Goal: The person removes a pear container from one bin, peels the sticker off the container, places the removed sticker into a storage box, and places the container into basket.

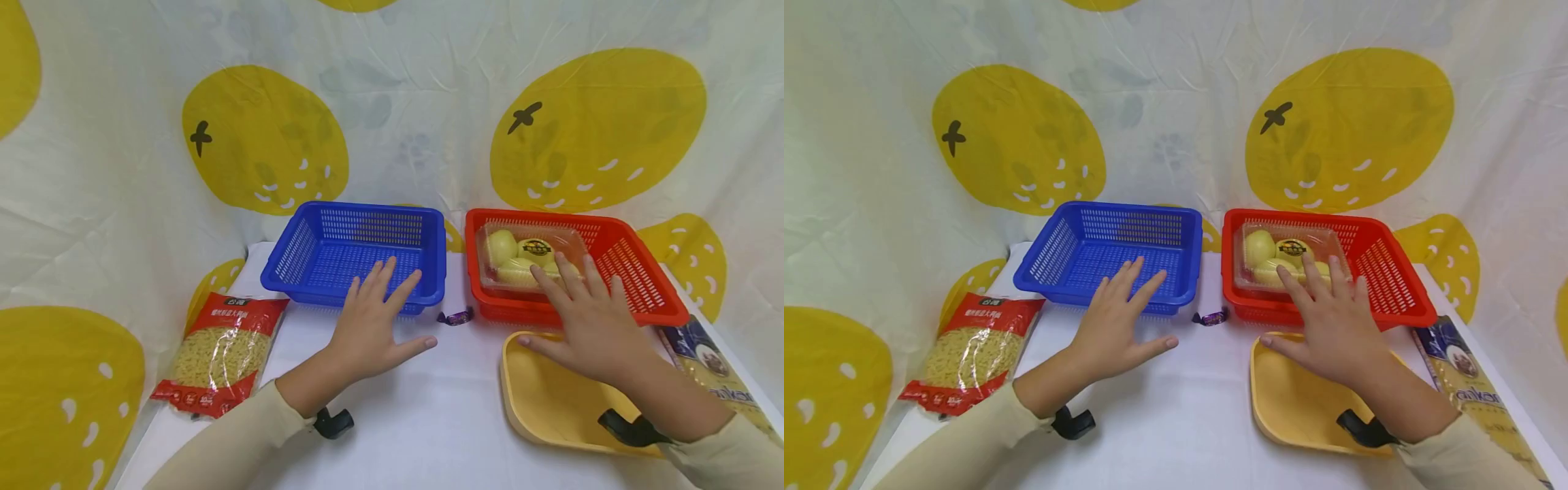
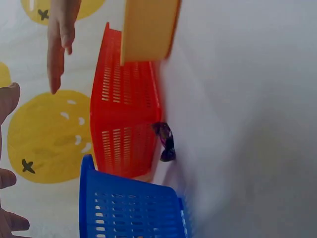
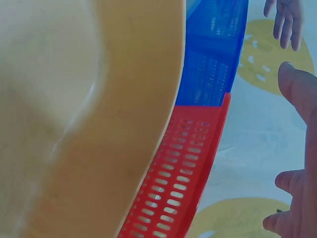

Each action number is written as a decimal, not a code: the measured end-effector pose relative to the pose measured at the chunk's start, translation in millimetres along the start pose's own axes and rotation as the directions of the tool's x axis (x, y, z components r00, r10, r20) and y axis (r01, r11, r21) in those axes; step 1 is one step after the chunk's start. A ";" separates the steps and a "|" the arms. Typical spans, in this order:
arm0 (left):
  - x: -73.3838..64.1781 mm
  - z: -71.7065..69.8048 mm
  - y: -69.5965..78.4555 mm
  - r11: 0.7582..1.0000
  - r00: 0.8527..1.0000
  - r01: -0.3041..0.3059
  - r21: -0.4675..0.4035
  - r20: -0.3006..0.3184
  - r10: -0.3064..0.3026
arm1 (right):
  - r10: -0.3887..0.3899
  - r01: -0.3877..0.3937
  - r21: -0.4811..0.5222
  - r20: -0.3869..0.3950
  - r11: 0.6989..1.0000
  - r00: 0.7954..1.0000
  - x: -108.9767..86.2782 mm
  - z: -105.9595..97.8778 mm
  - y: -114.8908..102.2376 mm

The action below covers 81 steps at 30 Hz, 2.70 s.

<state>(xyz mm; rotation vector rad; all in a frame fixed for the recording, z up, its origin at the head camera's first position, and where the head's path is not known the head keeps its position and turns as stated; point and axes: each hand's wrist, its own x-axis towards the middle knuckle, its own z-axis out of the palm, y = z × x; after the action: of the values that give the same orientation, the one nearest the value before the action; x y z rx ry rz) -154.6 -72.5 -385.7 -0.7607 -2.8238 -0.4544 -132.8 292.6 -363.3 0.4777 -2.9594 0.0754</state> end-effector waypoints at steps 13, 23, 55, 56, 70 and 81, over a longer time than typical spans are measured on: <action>25.7 2.3 16.6 0.992 0.999 -0.018 -0.127 -0.036 0.014 | 0.020 -0.020 0.031 0.009 0.999 1.000 10.3 -5.5 19.7; 40.8 8.5 22.4 0.985 0.996 -0.049 -0.168 -0.077 0.036 | 0.019 -0.020 0.036 0.017 0.999 1.000 14.7 -13.9 36.0; 93.0 32.6 66.9 0.863 0.997 0.002 -0.505 -0.067 -0.041 | -0.007 0.005 0.089 0.013 0.996 1.000 51.5 -12.4 96.6; 94.4 33.4 68.8 0.859 0.997 0.006 -0.511 -0.066 -0.047 | -0.007 0.005 0.105 0.015 0.994 1.000 52.7 -11.9 97.7; 108.5 54.3 90.9 0.782 0.997 0.050 -0.621 -0.017 -0.077 | -0.023 0.003 0.322 0.056 0.947 0.998 76.9 -0.8 129.4; 116.1 77.7 102.2 0.735 0.978 0.158 -0.660 0.000 -0.210 | 0.000 -0.030 0.363 0.082 0.931 0.997 90.9 1.4 155.4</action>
<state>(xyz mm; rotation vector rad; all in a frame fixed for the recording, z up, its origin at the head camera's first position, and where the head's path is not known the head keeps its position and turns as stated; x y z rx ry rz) -208.4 90.9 -404.4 -0.5300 -2.6523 -1.5370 -267.5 411.8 -355.4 0.5115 -3.0329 0.6313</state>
